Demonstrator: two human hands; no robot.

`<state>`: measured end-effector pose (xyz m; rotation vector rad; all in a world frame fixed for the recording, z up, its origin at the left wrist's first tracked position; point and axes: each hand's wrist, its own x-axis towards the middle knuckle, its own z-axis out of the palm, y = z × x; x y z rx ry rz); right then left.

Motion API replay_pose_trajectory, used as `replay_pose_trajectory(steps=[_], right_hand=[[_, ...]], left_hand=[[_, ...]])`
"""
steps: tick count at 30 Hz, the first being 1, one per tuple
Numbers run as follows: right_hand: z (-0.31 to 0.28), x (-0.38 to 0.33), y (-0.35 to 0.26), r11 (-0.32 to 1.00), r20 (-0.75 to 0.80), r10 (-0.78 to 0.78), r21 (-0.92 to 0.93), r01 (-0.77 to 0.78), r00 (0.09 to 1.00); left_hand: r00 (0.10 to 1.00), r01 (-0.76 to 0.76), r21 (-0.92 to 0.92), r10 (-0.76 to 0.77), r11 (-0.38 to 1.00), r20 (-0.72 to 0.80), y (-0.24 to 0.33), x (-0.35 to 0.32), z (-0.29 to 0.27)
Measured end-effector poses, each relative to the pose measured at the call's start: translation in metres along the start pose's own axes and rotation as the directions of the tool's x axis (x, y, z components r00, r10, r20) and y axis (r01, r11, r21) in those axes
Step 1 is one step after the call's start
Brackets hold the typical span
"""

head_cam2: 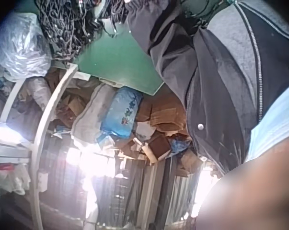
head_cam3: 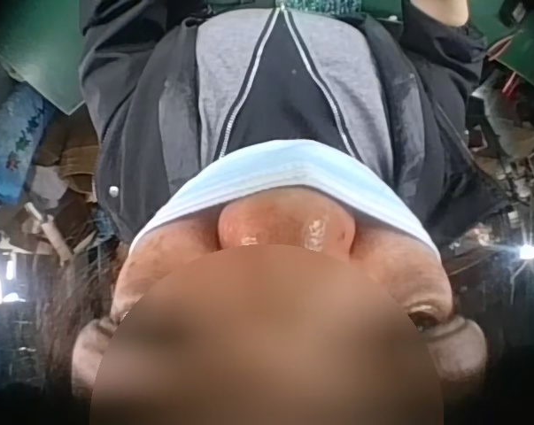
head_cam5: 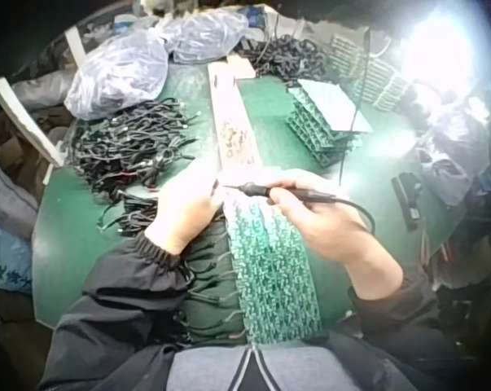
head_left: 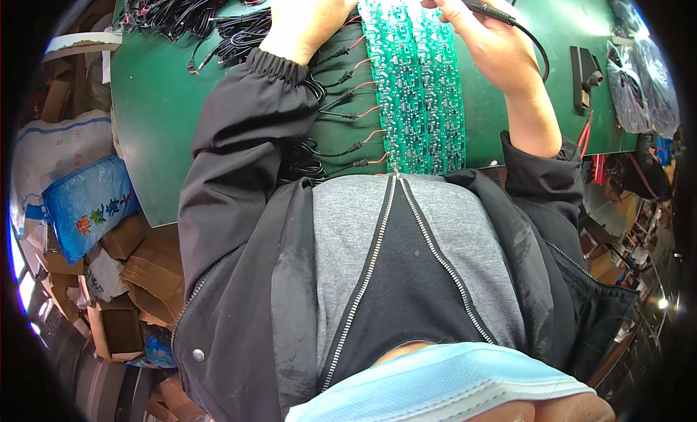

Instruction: Soldering wires onto a series of printed circuit boards on a workbench.

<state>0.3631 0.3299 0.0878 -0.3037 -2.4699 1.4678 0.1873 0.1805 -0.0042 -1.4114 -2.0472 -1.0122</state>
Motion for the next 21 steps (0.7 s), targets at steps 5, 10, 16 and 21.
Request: replay_pose_trajectory(steps=[5,10,16,21], right_hand=[[-0.002,0.002,0.006,0.994,-0.045,0.054,0.092,-0.050,0.998],[-0.001,0.001,0.009,0.987,-0.062,0.033,0.157,-0.023,0.998],[-0.001,0.002,0.016,0.990,-0.062,0.010,0.138,-0.001,0.998],[-0.001,0.000,0.018,0.990,-0.068,0.018,0.141,-0.008,0.998]], left_hand=[[0.999,0.032,0.013,-0.033,0.999,0.027,0.002,0.003,-0.001],[0.997,0.042,0.036,-0.044,0.998,0.060,0.001,0.001,-0.001],[0.998,0.049,0.057,-0.052,0.997,0.047,0.004,0.002,-0.009],[0.998,0.048,0.047,-0.050,0.998,0.045,0.003,0.002,-0.005]])
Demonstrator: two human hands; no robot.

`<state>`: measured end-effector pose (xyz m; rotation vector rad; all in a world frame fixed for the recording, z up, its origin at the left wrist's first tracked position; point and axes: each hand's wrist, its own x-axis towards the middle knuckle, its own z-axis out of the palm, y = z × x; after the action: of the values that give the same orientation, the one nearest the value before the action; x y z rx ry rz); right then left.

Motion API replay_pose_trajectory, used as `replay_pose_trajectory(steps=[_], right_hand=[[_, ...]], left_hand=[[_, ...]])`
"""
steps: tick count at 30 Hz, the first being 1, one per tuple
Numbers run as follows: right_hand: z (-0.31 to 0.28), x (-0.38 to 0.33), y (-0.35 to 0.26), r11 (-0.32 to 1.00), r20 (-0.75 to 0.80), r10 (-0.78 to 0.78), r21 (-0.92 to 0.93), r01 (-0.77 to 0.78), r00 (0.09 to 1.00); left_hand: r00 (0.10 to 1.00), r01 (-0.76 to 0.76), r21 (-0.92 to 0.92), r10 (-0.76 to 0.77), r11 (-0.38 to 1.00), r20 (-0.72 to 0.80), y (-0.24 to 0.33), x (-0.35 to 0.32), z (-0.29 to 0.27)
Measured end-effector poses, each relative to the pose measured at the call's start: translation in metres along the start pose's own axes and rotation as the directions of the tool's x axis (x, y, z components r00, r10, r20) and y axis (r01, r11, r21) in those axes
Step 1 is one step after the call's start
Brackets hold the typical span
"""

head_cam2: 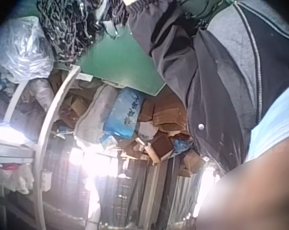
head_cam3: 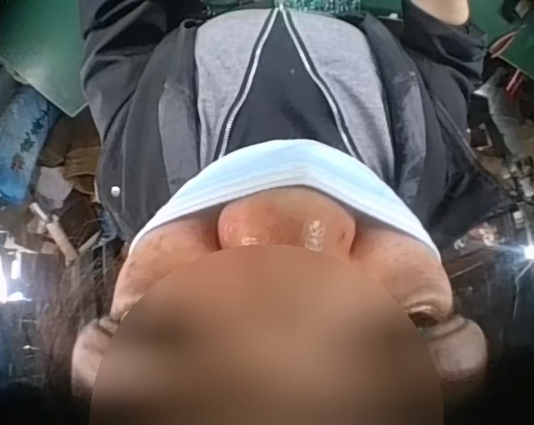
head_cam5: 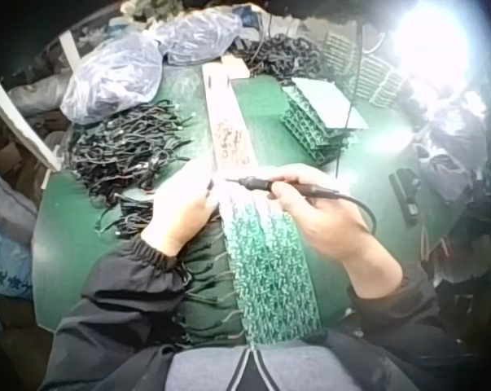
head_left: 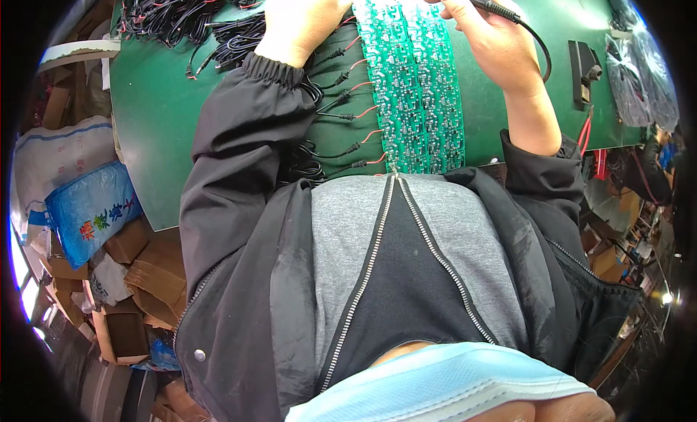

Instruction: Soldering wires onto a series of printed circuit boards on a workbench.

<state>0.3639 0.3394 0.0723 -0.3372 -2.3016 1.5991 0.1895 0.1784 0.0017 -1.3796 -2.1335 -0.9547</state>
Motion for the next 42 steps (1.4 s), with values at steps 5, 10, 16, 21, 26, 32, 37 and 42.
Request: replay_pose_trajectory(steps=[5,10,16,21,26,32,37,42], right_hand=[[-0.004,-0.003,0.005,0.999,-0.021,0.016,-0.031,-0.017,1.000],[-0.005,0.002,0.001,1.000,-0.016,-0.022,-0.006,0.022,1.000],[-0.003,0.005,-0.011,1.000,-0.011,0.019,0.022,-0.019,1.000],[0.000,0.008,-0.001,0.997,-0.023,-0.035,0.071,0.037,0.999],[0.002,0.004,-0.016,0.993,0.035,0.075,-0.097,-0.071,0.997],[0.005,0.007,-0.003,1.000,0.053,0.016,-0.014,-0.015,0.998],[0.008,0.008,-0.006,1.000,0.072,-0.004,-0.008,0.004,0.997],[0.004,0.007,-0.007,0.994,0.051,0.076,-0.082,-0.072,0.996]], left_hand=[[0.999,-0.037,-0.027,0.036,0.999,-0.025,0.001,0.002,0.011],[0.999,0.044,-0.089,-0.045,0.995,-0.007,-0.013,-0.002,-0.003],[1.000,0.027,-0.063,-0.028,0.998,-0.013,-0.017,-0.006,0.006],[0.999,-0.025,-0.010,0.025,1.000,-0.024,-0.019,-0.009,0.010],[1.000,-0.001,0.005,0.001,1.000,0.012,-0.018,-0.009,0.014],[1.000,0.001,0.005,-0.001,1.000,0.019,-0.018,-0.008,0.013],[1.000,0.003,0.034,-0.003,0.999,0.009,-0.018,-0.009,0.008],[1.000,0.005,-0.006,-0.005,1.000,0.017,-0.018,-0.008,0.025]])
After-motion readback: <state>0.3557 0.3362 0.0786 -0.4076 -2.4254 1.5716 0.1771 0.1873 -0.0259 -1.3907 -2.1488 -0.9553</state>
